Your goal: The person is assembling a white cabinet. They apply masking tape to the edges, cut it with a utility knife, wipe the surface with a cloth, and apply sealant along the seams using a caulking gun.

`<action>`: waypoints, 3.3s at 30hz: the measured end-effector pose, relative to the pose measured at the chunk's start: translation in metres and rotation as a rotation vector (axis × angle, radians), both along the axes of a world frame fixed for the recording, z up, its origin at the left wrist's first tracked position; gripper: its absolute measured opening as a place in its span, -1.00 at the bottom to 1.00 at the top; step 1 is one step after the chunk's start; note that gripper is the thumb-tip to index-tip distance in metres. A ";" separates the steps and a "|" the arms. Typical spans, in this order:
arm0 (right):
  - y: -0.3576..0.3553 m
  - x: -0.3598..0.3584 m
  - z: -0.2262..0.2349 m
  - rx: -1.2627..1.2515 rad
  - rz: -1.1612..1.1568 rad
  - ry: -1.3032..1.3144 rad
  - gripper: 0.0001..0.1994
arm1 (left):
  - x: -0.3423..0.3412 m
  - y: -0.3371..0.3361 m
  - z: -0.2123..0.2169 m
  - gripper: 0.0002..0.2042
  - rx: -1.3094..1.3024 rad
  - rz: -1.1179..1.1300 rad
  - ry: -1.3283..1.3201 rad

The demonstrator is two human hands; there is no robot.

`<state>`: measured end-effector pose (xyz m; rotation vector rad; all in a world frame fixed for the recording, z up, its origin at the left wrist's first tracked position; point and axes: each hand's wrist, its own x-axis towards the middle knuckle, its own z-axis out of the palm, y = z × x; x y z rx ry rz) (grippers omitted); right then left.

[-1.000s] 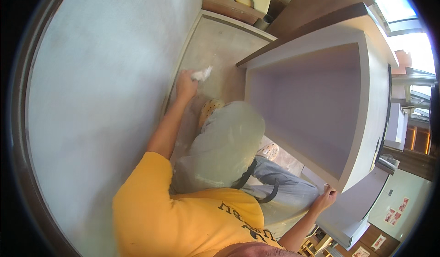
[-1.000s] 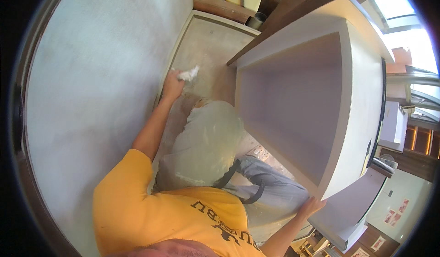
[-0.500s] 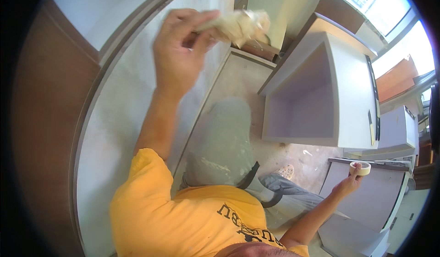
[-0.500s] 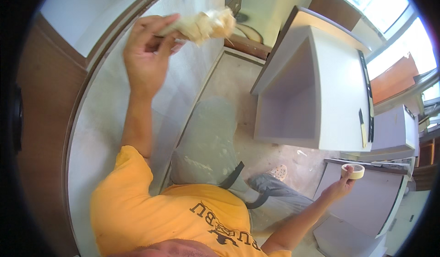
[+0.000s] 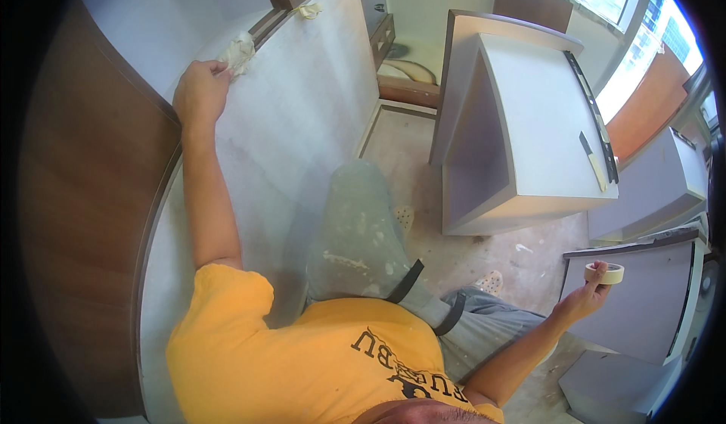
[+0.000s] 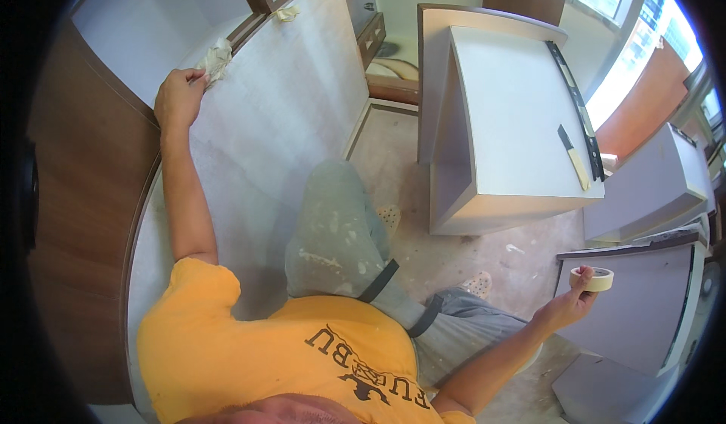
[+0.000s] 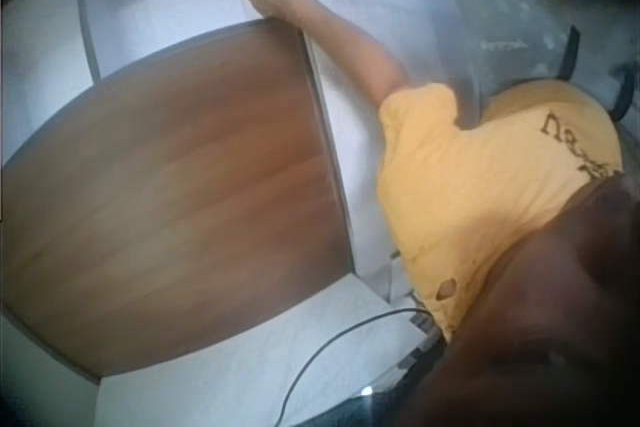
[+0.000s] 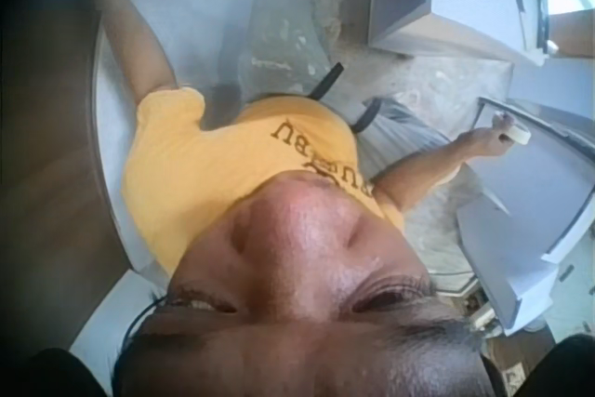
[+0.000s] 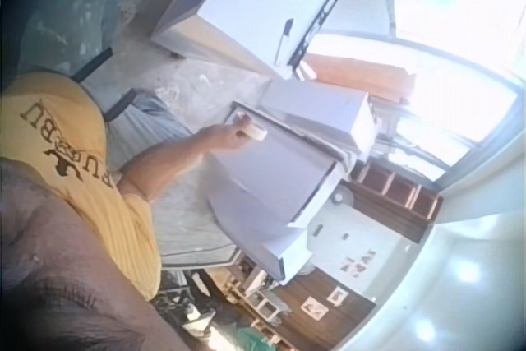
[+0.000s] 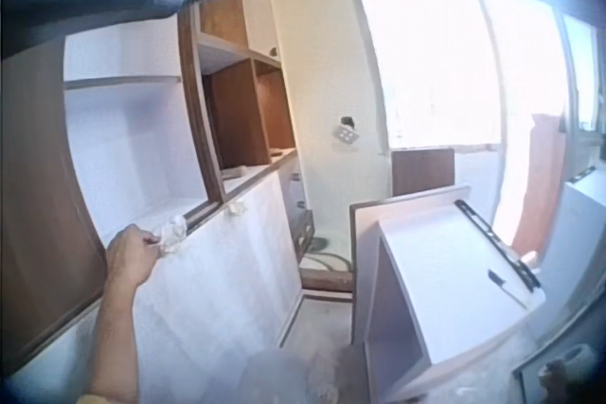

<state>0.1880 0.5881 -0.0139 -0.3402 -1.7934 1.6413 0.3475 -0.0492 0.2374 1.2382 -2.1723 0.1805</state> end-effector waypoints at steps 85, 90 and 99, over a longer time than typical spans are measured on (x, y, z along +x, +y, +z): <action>-0.183 0.036 0.221 0.865 0.487 0.591 -0.65 | -0.147 0.259 -0.081 -0.65 0.088 -1.679 0.835; -0.186 0.036 0.218 0.886 0.437 0.593 -0.65 | -0.146 0.259 -0.081 -0.66 0.095 -1.664 0.799; -0.186 0.033 0.215 0.870 0.456 0.564 -0.69 | -0.146 0.257 -0.085 -0.70 0.113 -1.680 0.697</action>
